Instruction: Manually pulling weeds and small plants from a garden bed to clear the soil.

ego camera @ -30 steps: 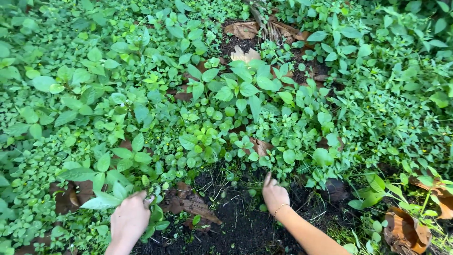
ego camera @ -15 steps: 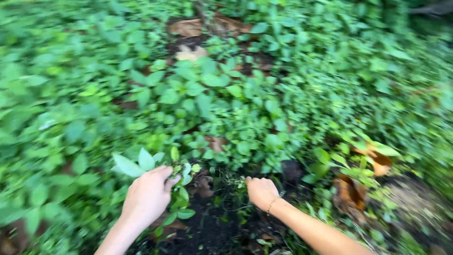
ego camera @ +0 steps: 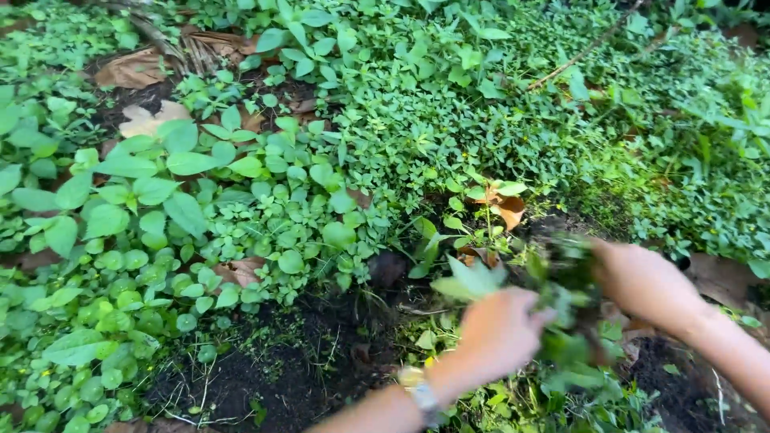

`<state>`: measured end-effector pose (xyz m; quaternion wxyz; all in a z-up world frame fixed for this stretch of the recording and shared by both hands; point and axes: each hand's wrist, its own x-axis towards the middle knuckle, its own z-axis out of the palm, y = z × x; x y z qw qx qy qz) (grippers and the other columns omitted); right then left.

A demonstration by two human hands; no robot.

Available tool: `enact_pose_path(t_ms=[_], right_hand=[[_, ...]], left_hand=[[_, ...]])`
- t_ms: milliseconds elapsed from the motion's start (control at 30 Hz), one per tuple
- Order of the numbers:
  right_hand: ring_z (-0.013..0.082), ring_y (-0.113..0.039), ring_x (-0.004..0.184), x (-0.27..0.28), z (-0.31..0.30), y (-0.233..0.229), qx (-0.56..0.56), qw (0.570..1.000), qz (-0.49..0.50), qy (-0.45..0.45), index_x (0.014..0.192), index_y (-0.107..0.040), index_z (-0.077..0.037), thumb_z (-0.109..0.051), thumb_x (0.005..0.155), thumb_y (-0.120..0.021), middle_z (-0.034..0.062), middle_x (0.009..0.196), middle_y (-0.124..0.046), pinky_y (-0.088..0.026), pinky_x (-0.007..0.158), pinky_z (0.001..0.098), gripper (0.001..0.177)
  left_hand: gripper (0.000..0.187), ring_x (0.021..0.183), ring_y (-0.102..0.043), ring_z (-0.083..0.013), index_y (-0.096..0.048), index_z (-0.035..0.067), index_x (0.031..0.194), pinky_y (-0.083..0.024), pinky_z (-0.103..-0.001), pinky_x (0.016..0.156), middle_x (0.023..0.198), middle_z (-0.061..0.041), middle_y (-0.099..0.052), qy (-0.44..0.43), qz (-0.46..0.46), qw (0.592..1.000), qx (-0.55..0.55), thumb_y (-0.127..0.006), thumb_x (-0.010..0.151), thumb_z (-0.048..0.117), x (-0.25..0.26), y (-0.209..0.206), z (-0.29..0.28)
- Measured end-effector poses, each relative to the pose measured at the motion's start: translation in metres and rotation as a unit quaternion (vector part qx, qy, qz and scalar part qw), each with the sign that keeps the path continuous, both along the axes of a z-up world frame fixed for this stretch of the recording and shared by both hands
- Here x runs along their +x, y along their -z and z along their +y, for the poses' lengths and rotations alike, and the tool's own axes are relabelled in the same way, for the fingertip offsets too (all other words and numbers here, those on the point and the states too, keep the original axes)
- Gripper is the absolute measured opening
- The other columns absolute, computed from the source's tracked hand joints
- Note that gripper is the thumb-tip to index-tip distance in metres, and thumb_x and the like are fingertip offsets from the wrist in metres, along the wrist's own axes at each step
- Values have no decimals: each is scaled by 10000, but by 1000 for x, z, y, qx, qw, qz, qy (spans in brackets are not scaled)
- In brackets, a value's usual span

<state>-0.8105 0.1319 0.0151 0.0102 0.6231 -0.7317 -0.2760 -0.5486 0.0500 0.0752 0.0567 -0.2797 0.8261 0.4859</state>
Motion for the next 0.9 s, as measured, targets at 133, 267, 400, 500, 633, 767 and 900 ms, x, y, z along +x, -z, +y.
enact_pose_path(t_ms=[133, 267, 400, 500, 633, 767, 900], right_hand=[[255, -792, 774, -39, 46, 77, 12, 969, -90, 228, 1080, -524, -178, -367, 958, -515, 40, 892, -764, -623, 680, 415, 226], [249, -617, 1211, -111, 110, 317, 349, 934, -65, 31, 1573, -118, -51, -745, 989, -562, 131, 1321, -579, -518, 995, 404, 1010], [251, -681, 1112, 14, 3, 204, 309, 941, -109, 84, 1065, -644, -250, -645, 927, -645, 3, 1119, -670, -547, 924, 418, 419], [155, -704, 781, 119, -78, 140, 203, 971, 16, -125, 996, -665, -209, -211, 953, -573, 40, 1042, -595, -631, 710, 331, 101], [201, -677, 773, 246, -160, 109, -92, 933, -38, -347, 882, -601, -265, -271, 828, -611, -27, 853, -632, -559, 550, 374, 56], [283, -648, 822, 343, -227, 124, -39, 880, -106, -461, 1020, -577, -198, -334, 964, -564, 40, 901, -623, -546, 549, 443, 148], [276, -726, 899, 402, -248, 136, 6, 907, -147, -394, 1048, -651, -169, -315, 947, -548, 35, 940, -686, -623, 694, 421, 205]], left_hand=[[557, 859, -463, -224, -515, -118, 1229, -397, -315, 701, 1363, -206, -294, 82, -53, 984, 151, -443, 974, 373, -32, 56, 34], [635, 979, -566, -424, -409, -56, 1395, -492, -499, 785, 1368, -219, -312, 150, -120, 970, 147, -505, 894, 322, -14, 85, 28], [532, 1051, -572, -524, -495, 32, 1315, -471, -605, 883, 1470, -251, -276, 91, -18, 996, 9, -483, 883, 342, 48, 98, -2], [512, 1109, -524, -472, -474, 113, 1382, -507, -585, 831, 1557, -200, -264, 28, -18, 995, -94, -518, 885, 228, 129, 96, -46], [171, 779, -695, -387, -693, 33, 869, -567, -508, 615, 822, -141, -657, -73, -149, 959, -229, -553, 903, 125, 282, 168, -91], [713, 776, -727, -184, -543, 37, 1118, -588, -358, 683, 871, -16, -726, -267, -405, 860, -158, -943, 678, 430, 455, 204, -109], [424, 898, -728, -352, -623, 119, 1257, -609, -492, 792, 1305, -99, -567, -329, -322, 849, -260, -520, 869, -16, 536, 236, -68]])
